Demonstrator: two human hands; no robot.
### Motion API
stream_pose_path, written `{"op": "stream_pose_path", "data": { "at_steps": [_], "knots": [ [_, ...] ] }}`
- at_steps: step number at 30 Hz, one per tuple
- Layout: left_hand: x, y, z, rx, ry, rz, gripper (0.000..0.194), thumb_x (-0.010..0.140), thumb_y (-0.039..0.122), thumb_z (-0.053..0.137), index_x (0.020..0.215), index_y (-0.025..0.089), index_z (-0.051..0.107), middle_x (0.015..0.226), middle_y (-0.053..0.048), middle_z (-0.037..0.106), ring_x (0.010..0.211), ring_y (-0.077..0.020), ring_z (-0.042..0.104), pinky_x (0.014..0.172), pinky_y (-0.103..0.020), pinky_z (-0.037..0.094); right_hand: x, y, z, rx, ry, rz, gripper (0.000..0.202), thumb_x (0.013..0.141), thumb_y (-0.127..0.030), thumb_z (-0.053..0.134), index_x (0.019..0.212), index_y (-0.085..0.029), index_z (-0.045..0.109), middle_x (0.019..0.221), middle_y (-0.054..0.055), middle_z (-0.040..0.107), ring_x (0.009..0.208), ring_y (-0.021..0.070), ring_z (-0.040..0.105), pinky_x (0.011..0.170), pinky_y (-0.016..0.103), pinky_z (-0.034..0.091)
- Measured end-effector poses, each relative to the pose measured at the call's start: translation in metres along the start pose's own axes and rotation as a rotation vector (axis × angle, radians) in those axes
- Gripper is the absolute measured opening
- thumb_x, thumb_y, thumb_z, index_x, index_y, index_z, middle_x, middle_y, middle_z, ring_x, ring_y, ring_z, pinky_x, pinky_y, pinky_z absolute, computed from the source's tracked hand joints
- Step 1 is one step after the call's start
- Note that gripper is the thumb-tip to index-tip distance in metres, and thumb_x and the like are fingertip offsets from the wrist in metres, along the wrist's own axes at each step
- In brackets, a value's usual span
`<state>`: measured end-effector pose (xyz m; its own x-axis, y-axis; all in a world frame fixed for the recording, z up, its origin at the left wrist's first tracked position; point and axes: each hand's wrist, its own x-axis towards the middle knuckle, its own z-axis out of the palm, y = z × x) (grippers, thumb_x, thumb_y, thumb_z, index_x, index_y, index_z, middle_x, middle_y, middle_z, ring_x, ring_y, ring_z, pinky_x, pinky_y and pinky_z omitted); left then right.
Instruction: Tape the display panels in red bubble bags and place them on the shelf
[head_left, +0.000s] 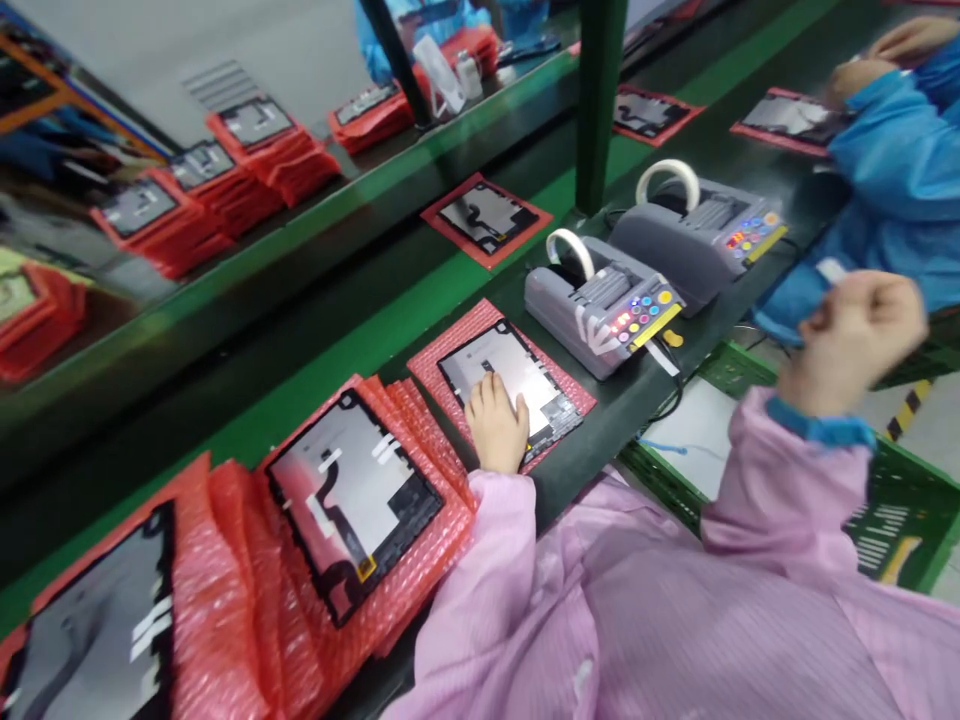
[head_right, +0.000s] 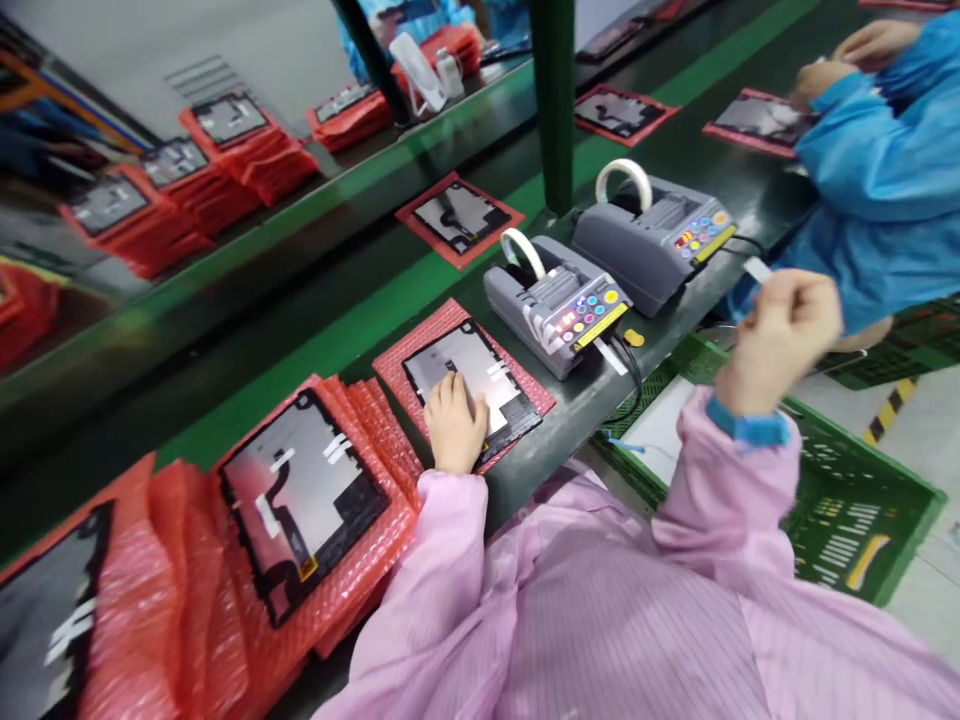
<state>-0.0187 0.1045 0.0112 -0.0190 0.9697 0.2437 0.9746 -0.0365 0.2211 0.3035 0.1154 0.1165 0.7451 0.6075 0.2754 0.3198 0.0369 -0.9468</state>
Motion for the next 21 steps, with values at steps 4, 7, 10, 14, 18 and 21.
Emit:
{"op": "stream_pose_path", "data": {
  "at_steps": [4,7,10,14,18,21],
  "knots": [
    [0.001,-0.002,0.005,0.036,-0.010,-0.018,0.054,0.098,0.033,0.044,0.142,0.004,0.051,0.147,-0.019,0.053,0.134,-0.0337,0.047,0.112,-0.047,0.037,-0.089,-0.064,0.013,0.127,-0.359,-0.132,0.015,0.087,-0.045,0.059,0.078,-0.034,0.059,0.079,0.006,0.052,0.060,0.0197,0.045,0.053,0.037,0.034],
    [0.002,-0.002,0.004,0.042,-0.026,-0.021,0.054,0.098,0.035,0.043,0.142,0.004,0.051,0.146,-0.019,0.052,0.135,-0.0321,0.047,0.111,-0.046,0.039,-0.125,-0.068,0.083,0.072,-0.935,-0.115,0.015,0.086,-0.041,0.061,0.079,-0.028,0.061,0.077,0.003,0.059,0.066,0.0181,0.054,0.061,0.034,0.043],
    [0.003,-0.002,0.001,0.025,-0.037,-0.025,0.054,0.099,0.036,0.043,0.142,0.004,0.050,0.146,-0.020,0.052,0.135,-0.0311,0.046,0.112,-0.044,0.038,-0.136,-0.039,0.172,-0.091,-1.155,-0.176,0.016,0.084,-0.033,0.055,0.073,-0.020,0.057,0.077,0.003,0.064,0.071,0.0167,0.055,0.070,0.031,0.044],
    [0.003,0.000,-0.002,0.000,-0.050,-0.076,0.054,0.098,0.035,0.047,0.143,0.005,0.050,0.145,-0.023,0.049,0.133,-0.0325,0.048,0.112,-0.045,0.038,-0.134,-0.003,0.235,-0.378,-1.217,-0.245,0.016,0.084,-0.025,0.054,0.072,-0.017,0.059,0.077,0.005,0.066,0.070,0.0160,0.055,0.069,0.029,0.038],
    [0.002,0.002,-0.003,-0.011,-0.075,-0.104,0.054,0.098,0.036,0.047,0.144,0.007,0.048,0.148,-0.023,0.046,0.133,-0.0334,0.047,0.112,-0.047,0.038,-0.132,0.000,0.236,-0.522,-1.262,-0.257,0.017,0.087,-0.028,0.055,0.077,-0.018,0.064,0.080,0.005,0.068,0.072,0.0172,0.056,0.068,0.030,0.034],
    [0.002,0.002,-0.004,-0.012,-0.081,-0.092,0.055,0.099,0.036,0.044,0.145,0.005,0.047,0.151,-0.022,0.044,0.134,-0.0336,0.045,0.113,-0.048,0.037,-0.136,-0.004,0.232,-0.587,-1.250,-0.266,0.017,0.089,-0.030,0.055,0.082,-0.019,0.067,0.084,0.005,0.069,0.076,0.0187,0.058,0.068,0.030,0.034]
  ]
}}
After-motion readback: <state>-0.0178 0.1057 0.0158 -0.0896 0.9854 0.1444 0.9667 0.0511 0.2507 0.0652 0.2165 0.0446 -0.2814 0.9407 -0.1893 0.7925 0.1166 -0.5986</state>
